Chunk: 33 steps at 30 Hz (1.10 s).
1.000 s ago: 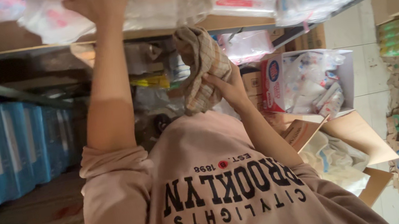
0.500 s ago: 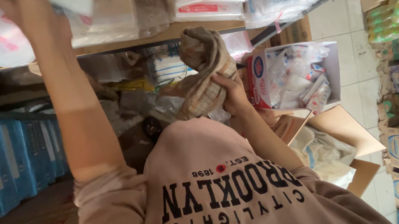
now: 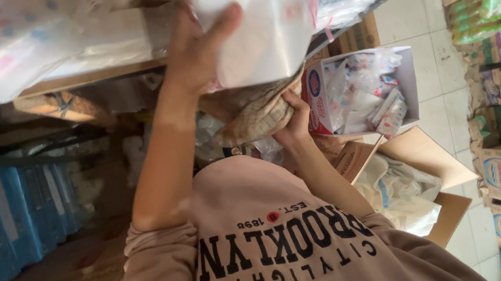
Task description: The person wipes plastic bag packages with a cloth and places them on a shelf. They also remove black plastic bags from a white sack and place them into a cardboard box. The person continues to wipe and arrange various plastic bag packages on the shelf.
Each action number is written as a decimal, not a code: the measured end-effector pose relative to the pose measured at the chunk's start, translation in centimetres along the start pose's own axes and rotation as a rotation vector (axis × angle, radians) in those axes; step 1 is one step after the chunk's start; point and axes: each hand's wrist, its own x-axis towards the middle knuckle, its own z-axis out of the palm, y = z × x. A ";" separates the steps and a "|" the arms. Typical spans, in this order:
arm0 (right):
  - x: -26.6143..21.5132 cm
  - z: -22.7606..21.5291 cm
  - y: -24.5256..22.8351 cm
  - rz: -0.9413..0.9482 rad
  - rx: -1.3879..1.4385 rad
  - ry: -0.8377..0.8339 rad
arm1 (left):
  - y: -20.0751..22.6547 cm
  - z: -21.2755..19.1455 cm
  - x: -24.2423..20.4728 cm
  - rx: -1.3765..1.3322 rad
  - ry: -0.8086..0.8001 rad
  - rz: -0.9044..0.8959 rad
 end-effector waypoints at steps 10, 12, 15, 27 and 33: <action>-0.8 -0.7 -2.8 -0.187 0.062 0.079 | -9.8 10.9 7.4 -0.078 -0.035 0.043; -1.5 -0.6 -3.9 -0.373 0.004 0.092 | -12.7 10.4 8.5 0.106 0.083 0.125; -2.8 -0.2 -6.5 -0.824 -0.225 0.139 | -17.1 6.9 8.6 0.273 0.269 -0.078; 4.8 5.6 -12.3 -1.345 -2.280 0.033 | -23.0 1.3 7.2 -0.603 0.134 -0.342; 7.9 5.3 -18.1 -1.409 -2.238 0.369 | -21.1 2.1 6.9 -0.384 0.350 -0.440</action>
